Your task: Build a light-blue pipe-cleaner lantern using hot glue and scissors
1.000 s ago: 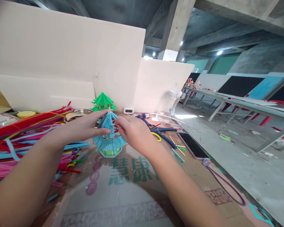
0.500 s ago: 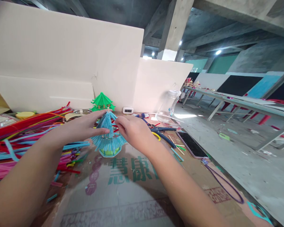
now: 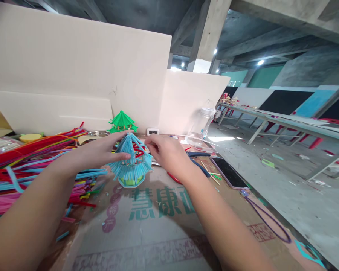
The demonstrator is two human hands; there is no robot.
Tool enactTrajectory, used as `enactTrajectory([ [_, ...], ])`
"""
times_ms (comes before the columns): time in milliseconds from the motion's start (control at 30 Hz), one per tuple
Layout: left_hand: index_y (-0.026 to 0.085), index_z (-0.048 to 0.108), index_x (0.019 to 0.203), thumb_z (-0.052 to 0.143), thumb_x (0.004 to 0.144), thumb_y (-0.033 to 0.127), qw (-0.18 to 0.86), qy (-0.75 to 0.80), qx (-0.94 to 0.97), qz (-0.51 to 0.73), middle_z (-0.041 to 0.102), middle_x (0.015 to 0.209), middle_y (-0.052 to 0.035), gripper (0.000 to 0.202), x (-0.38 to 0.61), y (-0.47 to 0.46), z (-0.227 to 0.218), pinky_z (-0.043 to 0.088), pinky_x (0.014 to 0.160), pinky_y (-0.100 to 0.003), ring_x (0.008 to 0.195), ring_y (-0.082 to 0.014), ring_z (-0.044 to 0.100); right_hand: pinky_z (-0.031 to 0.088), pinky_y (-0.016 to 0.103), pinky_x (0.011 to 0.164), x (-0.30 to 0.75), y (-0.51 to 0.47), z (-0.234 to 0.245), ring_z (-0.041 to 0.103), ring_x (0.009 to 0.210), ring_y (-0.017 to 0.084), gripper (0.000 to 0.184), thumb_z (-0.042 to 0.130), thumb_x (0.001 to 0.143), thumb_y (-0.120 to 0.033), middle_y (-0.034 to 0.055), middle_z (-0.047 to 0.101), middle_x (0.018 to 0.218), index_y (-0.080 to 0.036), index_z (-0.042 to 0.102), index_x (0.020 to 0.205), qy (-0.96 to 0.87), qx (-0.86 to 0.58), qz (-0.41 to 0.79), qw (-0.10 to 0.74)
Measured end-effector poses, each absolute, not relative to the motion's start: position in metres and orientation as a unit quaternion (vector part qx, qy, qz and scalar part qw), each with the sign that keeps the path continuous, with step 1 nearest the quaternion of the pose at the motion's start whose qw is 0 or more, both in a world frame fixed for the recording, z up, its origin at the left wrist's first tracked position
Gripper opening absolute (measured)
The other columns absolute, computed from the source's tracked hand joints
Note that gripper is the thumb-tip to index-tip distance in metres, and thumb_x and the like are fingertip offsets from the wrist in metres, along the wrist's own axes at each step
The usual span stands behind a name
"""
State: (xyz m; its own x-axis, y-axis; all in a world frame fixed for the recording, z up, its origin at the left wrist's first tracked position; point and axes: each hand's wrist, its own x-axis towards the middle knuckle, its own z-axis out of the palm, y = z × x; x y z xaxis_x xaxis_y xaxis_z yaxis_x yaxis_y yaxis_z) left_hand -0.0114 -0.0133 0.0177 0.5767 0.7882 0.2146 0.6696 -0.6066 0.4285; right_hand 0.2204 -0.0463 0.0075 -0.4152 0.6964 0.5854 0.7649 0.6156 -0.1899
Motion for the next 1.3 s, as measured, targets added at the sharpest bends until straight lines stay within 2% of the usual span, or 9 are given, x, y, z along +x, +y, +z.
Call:
enactTrajectory([
  [267, 0.026, 0.032, 0.148, 0.059, 0.083, 0.051, 0.182, 0.399, 0.876, 0.201, 0.048, 0.148, -0.0049, 0.075, -0.012, -0.011, 0.016, 0.047, 0.096, -0.033, 0.127, -0.0268, 0.053, 0.033, 0.023, 0.061, 0.210, -0.050, 0.005, 0.052, 0.066, 0.011, 0.014, 0.048, 0.094, -0.015, 0.0020, 0.064, 0.080, -0.017, 0.061, 0.091, -0.864, -0.399, -0.072, 0.299],
  [367, 0.025, 0.027, 0.151, 0.059, 0.084, 0.050, 0.184, 0.404, 0.873, 0.202, 0.047, 0.149, -0.0049, 0.078, -0.012, -0.010, 0.014, 0.046, 0.098, -0.032, 0.127, -0.0255, 0.053, 0.034, 0.022, 0.062, 0.212, -0.050, 0.006, 0.053, 0.068, 0.011, 0.013, 0.049, 0.093, -0.014, 0.0012, 0.064, 0.080, -0.017, 0.061, 0.092, -0.852, -0.408, -0.057, 0.324],
  [500, 0.026, 0.032, 0.149, 0.058, 0.084, 0.050, 0.178, 0.394, 0.878, 0.204, 0.049, 0.147, -0.0042, 0.074, -0.012, -0.011, 0.014, 0.046, 0.096, -0.030, 0.124, -0.0248, 0.056, 0.035, 0.022, 0.063, 0.212, -0.050, 0.006, 0.053, 0.068, 0.011, 0.014, 0.048, 0.093, -0.013, 0.0015, 0.065, 0.081, -0.017, 0.061, 0.092, -0.857, -0.397, -0.046, 0.324],
  [633, 0.028, 0.035, 0.147, 0.059, 0.084, 0.049, 0.172, 0.395, 0.880, 0.202, 0.051, 0.145, -0.0042, 0.070, -0.011, -0.010, 0.015, 0.048, 0.094, -0.031, 0.124, -0.0256, 0.056, 0.033, 0.023, 0.062, 0.211, -0.049, 0.004, 0.052, 0.065, 0.012, 0.014, 0.048, 0.094, -0.015, 0.0024, 0.064, 0.079, -0.016, 0.061, 0.092, -0.864, -0.401, -0.100, 0.289],
  [733, 0.027, 0.037, 0.145, 0.059, 0.083, 0.051, 0.167, 0.405, 0.877, 0.198, 0.052, 0.144, -0.0053, 0.070, -0.011, -0.010, 0.015, 0.049, 0.092, -0.032, 0.123, -0.0271, 0.057, 0.033, 0.023, 0.062, 0.211, -0.050, 0.006, 0.052, 0.066, 0.012, 0.014, 0.047, 0.094, -0.015, 0.0025, 0.064, 0.080, -0.015, 0.061, 0.091, -0.858, -0.406, -0.106, 0.297],
  [967, 0.025, 0.035, 0.147, 0.059, 0.083, 0.049, 0.159, 0.400, 0.879, 0.205, 0.052, 0.144, -0.0048, 0.072, -0.011, -0.009, 0.014, 0.049, 0.093, -0.031, 0.126, -0.0273, 0.054, 0.033, 0.023, 0.061, 0.213, -0.048, 0.002, 0.052, 0.065, 0.012, 0.014, 0.048, 0.093, -0.015, 0.0019, 0.065, 0.078, -0.016, 0.061, 0.090, -0.858, -0.412, -0.111, 0.285],
  [1167, 0.025, 0.032, 0.150, 0.060, 0.082, 0.053, 0.151, 0.399, 0.876, 0.224, 0.048, 0.148, -0.0058, 0.079, -0.012, -0.005, 0.010, 0.047, 0.099, -0.035, 0.125, -0.0284, 0.056, 0.034, 0.022, 0.059, 0.224, -0.046, 0.011, 0.056, 0.061, 0.012, 0.010, 0.052, 0.094, -0.027, 0.0005, 0.067, 0.075, -0.019, 0.058, 0.096, -0.797, -0.482, -0.056, 0.360],
  [1300, 0.025, 0.033, 0.150, 0.060, 0.082, 0.050, 0.138, 0.410, 0.872, 0.231, 0.046, 0.149, -0.0056, 0.078, -0.015, -0.004, 0.011, 0.043, 0.104, -0.036, 0.127, -0.0286, 0.054, 0.034, 0.023, 0.057, 0.239, -0.034, 0.011, 0.055, 0.057, 0.013, 0.016, 0.052, 0.093, -0.034, 0.0000, 0.065, 0.068, -0.019, 0.058, 0.090, -0.775, -0.529, -0.016, 0.347],
])
